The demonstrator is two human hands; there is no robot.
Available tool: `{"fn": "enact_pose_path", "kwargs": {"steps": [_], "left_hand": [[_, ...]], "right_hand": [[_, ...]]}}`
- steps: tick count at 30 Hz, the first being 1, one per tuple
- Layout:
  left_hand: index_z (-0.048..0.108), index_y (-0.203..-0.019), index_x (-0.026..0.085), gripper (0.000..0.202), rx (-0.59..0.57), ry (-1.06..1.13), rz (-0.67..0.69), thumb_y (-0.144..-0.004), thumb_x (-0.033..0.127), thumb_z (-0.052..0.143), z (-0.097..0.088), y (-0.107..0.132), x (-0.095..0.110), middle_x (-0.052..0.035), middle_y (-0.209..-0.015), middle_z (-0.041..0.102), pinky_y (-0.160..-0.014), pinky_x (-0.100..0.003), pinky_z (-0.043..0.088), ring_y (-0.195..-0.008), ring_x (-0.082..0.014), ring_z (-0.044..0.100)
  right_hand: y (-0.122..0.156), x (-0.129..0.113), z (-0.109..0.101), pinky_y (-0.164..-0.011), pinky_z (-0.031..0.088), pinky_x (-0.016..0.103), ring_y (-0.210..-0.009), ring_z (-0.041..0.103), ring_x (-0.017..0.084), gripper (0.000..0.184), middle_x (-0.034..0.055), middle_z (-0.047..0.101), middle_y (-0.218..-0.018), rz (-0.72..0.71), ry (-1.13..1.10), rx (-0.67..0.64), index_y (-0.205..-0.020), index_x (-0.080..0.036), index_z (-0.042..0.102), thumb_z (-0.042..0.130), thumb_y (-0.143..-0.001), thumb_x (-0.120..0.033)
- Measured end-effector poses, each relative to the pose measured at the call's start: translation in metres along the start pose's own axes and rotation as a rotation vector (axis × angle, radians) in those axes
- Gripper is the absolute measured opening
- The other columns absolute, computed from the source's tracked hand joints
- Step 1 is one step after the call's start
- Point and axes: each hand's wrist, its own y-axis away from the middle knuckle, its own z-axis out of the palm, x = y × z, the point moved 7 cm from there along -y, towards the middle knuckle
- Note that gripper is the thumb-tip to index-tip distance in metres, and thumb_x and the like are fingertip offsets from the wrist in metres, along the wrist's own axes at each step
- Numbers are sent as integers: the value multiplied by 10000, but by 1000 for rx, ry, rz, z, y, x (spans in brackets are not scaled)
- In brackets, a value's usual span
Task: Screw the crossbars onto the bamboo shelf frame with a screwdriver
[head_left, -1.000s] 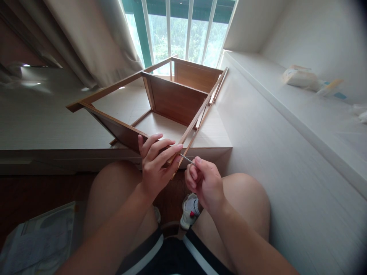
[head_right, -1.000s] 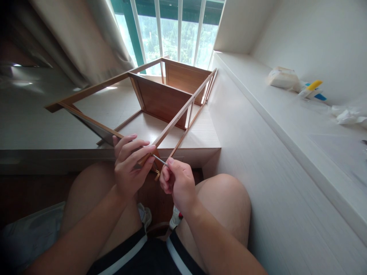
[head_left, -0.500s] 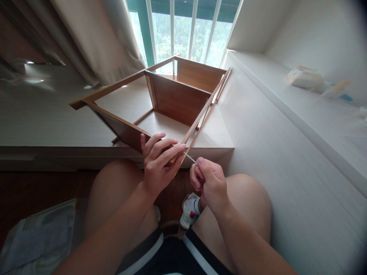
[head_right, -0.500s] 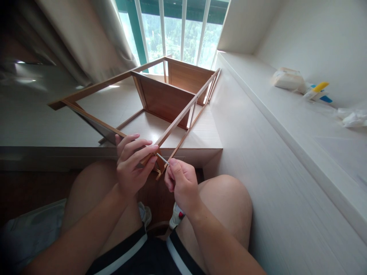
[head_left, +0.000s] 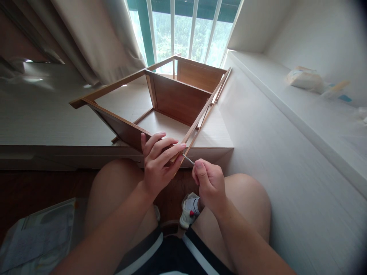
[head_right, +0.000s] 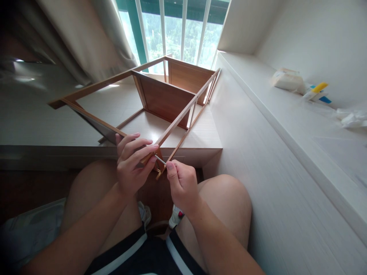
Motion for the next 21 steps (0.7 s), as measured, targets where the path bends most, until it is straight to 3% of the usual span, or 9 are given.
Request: {"fn": "enact_pose_path", "kwargs": {"steps": [8,21], "left_hand": [[723,-1052,319,229,-5,-20,-12,-844,233,681,0,-1,-1,-2,-1065,702,-1213,-511,184,-1225,-216,529],[722,-1054,326,227,-9,-10,-18,-851,238,673,0,-1,-1,1,-1065,700,-1215,-506,173,-1224,-215,528]], "right_hand": [[-3,-6,-5,-559,278,293,-537,368,118,419,-18,409,-585,-98,142,12,-618,-198,429,409,-1023,-307],[1,-9,-3,-567,284,297,-555,371,123,400,-13,408,-598,-164,177,-10,-630,-198,420,394,-1022,-273]]}}
